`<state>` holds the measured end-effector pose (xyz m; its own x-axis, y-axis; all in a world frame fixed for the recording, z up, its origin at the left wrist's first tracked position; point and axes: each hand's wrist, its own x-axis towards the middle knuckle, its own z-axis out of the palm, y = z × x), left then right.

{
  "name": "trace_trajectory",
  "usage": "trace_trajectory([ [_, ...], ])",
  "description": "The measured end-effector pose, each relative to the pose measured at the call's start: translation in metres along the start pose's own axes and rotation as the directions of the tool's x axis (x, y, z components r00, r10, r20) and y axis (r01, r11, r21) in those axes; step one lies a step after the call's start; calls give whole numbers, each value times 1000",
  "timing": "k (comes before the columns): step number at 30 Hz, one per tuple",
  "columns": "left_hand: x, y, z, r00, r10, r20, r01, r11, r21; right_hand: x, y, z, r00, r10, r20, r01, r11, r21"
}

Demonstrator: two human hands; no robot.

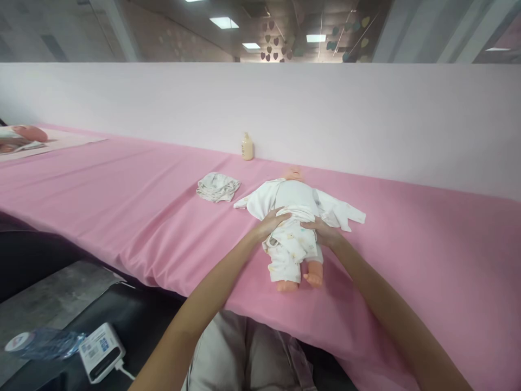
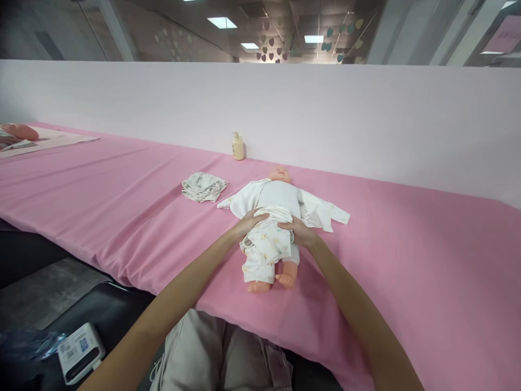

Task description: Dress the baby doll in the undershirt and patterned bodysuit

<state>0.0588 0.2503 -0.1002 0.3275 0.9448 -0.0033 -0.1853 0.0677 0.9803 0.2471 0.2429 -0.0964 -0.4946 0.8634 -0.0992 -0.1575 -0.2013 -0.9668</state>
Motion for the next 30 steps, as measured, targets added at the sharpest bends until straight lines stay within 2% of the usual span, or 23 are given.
trace_trajectory([
  [3,-3,3,2,994,20,105,-16,999,-36,-1,0,2,999,-40,-7,40,999,26],
  [7,-9,7,3,979,66,194,-43,992,-121,-10,-8,13,990,-57,-127,54,998,-22],
  [10,-10,8,2,972,47,231,-9,987,-161,-15,-11,17,987,-87,-132,84,996,-29],
  [15,-1,2,-2,991,-14,134,38,984,-172,-4,-3,8,992,-110,-69,108,994,-32],
  [20,5,-4,-4,992,29,122,-10,988,-155,7,5,2,988,-126,-95,128,992,13],
  [26,2,-5,6,997,55,-45,-58,995,-79,0,-2,9,990,-108,-91,115,991,75],
  [30,2,-6,13,986,121,-115,-120,993,15,-3,-5,13,989,-97,-115,109,989,102],
])
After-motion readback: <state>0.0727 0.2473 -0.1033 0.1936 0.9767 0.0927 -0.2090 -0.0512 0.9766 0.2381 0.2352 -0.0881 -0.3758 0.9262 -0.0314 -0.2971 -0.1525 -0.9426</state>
